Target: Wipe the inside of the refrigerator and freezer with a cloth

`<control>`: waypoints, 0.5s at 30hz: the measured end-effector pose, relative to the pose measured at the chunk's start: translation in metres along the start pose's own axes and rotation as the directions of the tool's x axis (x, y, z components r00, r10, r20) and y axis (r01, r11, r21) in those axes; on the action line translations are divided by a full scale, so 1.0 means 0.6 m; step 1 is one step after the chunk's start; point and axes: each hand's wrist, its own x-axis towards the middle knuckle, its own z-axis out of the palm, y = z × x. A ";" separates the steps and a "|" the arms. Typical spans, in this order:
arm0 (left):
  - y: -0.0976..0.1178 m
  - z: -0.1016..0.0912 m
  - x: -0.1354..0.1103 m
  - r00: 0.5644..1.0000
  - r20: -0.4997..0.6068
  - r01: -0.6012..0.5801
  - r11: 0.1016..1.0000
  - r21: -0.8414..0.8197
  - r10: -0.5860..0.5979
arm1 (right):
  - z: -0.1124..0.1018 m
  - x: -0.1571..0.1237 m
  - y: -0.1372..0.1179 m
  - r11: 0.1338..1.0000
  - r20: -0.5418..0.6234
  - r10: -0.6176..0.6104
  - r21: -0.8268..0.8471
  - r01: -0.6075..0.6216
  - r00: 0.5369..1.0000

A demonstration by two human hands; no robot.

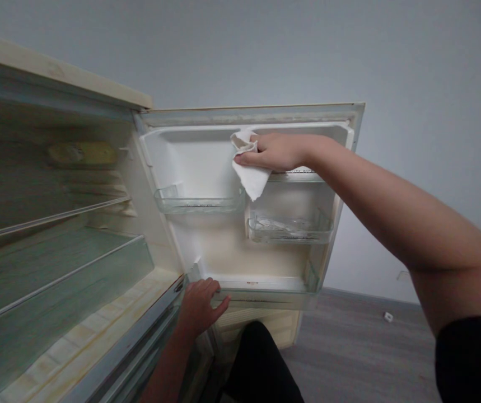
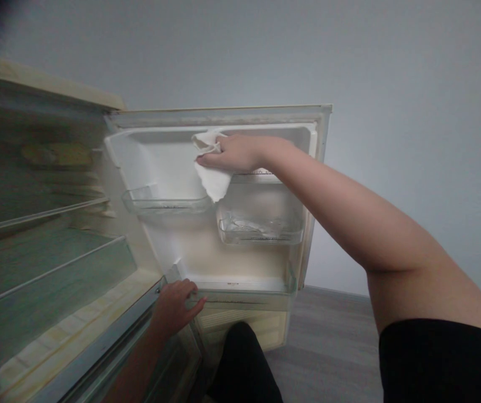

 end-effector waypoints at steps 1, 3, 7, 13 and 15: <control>0.000 0.001 0.000 1.000 -0.005 0.001 1.000 -0.002 -0.001 | 0.002 -0.002 -0.001 1.000 -0.008 0.011 -0.008 -0.011 1.000; 0.000 0.002 0.000 1.000 -0.015 0.001 1.000 -0.003 -0.002 | 0.003 -0.005 -0.003 0.999 -0.012 0.023 -0.022 -0.023 1.000; 0.001 0.002 0.000 1.000 -0.025 -0.008 1.000 0.001 0.008 | 0.000 -0.006 0.002 0.999 -0.045 0.005 -0.040 -0.007 0.999; 0.001 0.000 0.002 1.000 -0.018 -0.015 1.000 0.002 0.015 | -0.024 -0.026 0.055 0.971 -0.043 -0.100 -0.224 0.088 0.994; 0.000 0.000 0.002 1.000 -0.024 -0.020 1.000 0.010 0.020 | -0.033 -0.047 0.086 0.973 -0.074 -0.042 -0.230 0.024 0.996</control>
